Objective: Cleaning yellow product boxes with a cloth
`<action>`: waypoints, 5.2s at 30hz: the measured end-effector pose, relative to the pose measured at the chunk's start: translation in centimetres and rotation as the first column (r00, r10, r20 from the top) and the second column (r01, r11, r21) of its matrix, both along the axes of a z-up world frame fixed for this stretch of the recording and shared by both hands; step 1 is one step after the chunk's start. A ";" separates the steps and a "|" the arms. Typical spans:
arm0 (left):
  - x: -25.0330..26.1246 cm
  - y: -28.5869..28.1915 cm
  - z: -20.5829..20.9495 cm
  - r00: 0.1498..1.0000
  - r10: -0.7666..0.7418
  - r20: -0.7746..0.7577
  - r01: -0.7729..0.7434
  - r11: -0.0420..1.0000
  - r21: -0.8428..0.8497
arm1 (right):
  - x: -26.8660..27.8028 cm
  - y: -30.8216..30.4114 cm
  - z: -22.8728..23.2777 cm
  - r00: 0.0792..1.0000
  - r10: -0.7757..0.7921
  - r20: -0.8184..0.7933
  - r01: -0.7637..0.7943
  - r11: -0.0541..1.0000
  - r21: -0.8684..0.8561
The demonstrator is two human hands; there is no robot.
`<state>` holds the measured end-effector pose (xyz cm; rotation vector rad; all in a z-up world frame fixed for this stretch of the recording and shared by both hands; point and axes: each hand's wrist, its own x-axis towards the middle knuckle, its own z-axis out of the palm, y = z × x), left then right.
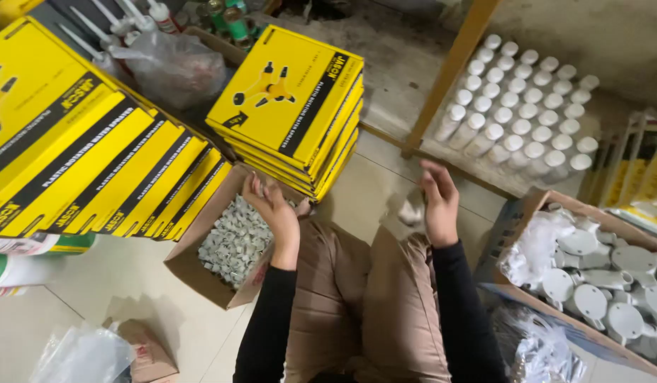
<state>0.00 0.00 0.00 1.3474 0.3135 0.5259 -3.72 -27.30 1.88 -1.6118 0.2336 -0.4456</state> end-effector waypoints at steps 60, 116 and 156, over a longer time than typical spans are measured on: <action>-20.9 3.0 -9.3 0.766 -0.642 -0.018 0.611 0.737 -0.288 | -6.6 7.1 -4.5 0.971 0.096 0.220 0.088 0.712 -0.697; -21.1 3.2 -0.2 0.459 -0.788 -0.410 0.817 0.556 -0.152 | -12.6 7.6 -7.7 0.997 -0.059 -0.057 0.007 0.748 -0.664; -19.5 1.1 2.4 0.441 -0.796 -0.415 0.845 0.523 -0.106 | -13.0 1.0 -9.0 0.997 -0.060 -0.039 0.028 0.827 -0.561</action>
